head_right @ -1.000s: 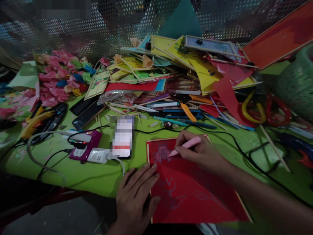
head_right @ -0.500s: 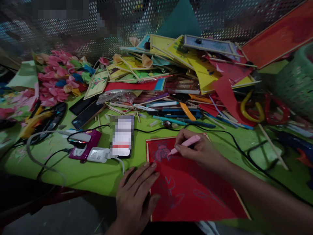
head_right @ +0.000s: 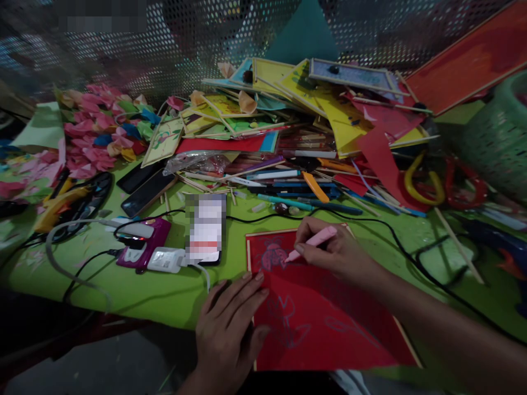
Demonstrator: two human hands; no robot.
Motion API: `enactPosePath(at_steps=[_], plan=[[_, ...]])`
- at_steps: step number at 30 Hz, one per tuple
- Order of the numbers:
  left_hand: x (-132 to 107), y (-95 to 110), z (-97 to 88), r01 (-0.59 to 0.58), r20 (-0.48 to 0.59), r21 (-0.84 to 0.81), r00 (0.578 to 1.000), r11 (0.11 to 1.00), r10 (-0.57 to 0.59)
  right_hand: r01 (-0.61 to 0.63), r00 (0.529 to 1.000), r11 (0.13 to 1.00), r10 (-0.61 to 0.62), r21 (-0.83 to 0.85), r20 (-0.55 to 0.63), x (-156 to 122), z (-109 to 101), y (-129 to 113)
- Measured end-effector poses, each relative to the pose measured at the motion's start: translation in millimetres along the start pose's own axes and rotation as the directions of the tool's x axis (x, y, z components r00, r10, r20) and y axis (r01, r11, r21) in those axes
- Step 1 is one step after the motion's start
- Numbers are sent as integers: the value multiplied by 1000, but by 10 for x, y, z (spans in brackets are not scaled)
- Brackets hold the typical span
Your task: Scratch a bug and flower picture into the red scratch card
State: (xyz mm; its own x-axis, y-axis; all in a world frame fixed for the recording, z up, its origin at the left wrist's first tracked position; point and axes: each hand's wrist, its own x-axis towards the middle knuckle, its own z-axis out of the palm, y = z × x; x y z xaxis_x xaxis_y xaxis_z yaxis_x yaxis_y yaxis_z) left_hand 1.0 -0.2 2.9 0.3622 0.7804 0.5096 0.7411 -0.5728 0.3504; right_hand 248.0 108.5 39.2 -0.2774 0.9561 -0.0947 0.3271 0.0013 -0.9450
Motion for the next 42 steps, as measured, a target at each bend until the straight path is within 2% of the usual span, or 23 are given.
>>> enactPosePath(at_steps=[4, 10, 20, 42], plan=[[2, -3, 1, 8, -3, -2, 1000, 1000, -8, 21, 999, 1000, -20, -9, 33, 17, -21, 30], [-16, -10, 6, -3, 12, 8, 1000, 1000, 3, -2, 1000, 1000, 2, -11, -6, 8, -17, 37], [-24, 12, 41, 19, -14, 8, 1000, 1000, -19, 41, 997, 997, -36, -69, 66, 30, -63, 111], [-46, 5, 42, 20, -3, 4, 1000, 1000, -20, 41, 998, 997, -38, -62, 53, 35, -39, 110]])
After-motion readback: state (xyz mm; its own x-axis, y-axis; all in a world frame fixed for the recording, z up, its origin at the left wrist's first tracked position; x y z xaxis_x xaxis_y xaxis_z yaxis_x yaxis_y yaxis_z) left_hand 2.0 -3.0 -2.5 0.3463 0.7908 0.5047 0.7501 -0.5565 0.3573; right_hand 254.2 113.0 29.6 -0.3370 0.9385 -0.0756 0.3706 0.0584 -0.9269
